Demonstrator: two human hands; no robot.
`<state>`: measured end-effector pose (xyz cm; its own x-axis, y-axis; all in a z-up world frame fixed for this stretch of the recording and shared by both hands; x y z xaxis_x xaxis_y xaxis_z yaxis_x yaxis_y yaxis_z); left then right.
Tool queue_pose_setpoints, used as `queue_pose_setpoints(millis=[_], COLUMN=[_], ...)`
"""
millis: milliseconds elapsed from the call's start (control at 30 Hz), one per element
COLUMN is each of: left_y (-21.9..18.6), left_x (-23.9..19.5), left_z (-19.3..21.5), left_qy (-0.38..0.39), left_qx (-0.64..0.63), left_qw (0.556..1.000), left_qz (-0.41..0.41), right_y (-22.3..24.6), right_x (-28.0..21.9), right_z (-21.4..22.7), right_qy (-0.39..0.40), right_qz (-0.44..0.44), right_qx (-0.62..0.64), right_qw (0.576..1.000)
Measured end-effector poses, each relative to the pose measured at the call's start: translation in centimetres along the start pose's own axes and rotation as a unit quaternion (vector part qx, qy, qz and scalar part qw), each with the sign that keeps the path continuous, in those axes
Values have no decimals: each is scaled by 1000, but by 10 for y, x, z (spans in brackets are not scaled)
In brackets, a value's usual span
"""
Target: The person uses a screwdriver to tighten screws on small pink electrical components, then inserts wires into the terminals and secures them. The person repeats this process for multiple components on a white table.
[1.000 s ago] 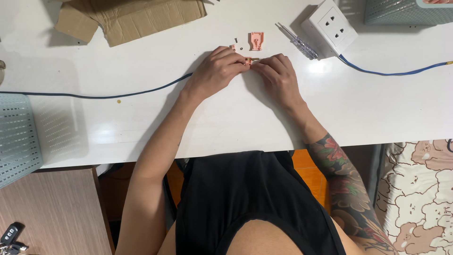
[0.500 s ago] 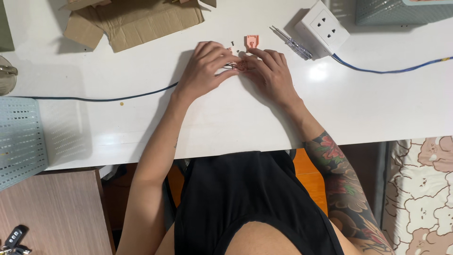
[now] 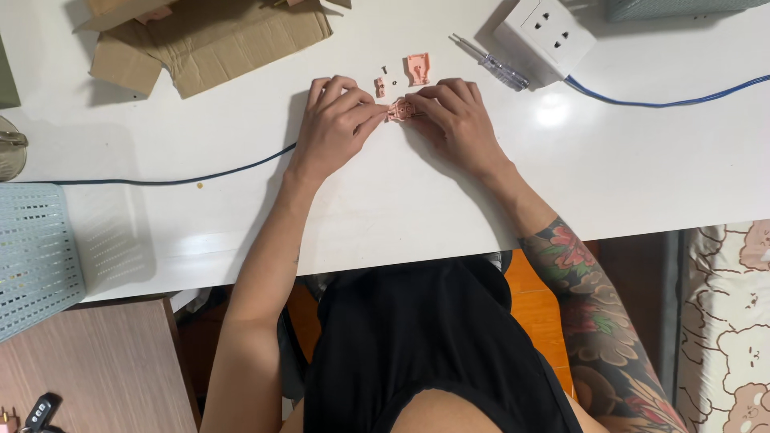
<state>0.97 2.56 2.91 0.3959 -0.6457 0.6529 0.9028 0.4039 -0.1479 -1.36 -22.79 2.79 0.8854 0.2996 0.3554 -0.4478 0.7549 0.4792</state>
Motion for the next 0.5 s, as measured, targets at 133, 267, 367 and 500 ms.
queue_pose_setpoints(millis=[133,267,367,500], left_y=[1,0,-3,-2], left_x=[-4,-5,1,5], left_z=[-3,1,3,5], left_qy=[15,7,-4,-28], left_qx=[2,-32,-23,10], left_qw=[999,999,999,998], left_qz=[29,38,32,48], right_y=[-6,-15,-15,-13], right_x=[-1,-4,-5,-5], right_z=[-5,-10,-9,-7], right_qy=[-14,-7,-17,-14], right_qz=[-6,-2,-2,-3], right_qx=[12,10,12,10], right_qw=[1000,1000,1000,1000])
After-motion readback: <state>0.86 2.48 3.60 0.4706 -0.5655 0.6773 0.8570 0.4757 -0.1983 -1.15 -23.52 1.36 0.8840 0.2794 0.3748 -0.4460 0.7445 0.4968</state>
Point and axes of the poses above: each hand's wrist, its own x-axis towards the middle knuckle, its own z-axis out of the back of the hand, y = z × x, the point moved 2 cm from there along x, towards the middle knuckle, and after that the axes turned 15 degrees about -z, right-handed, at the moved point
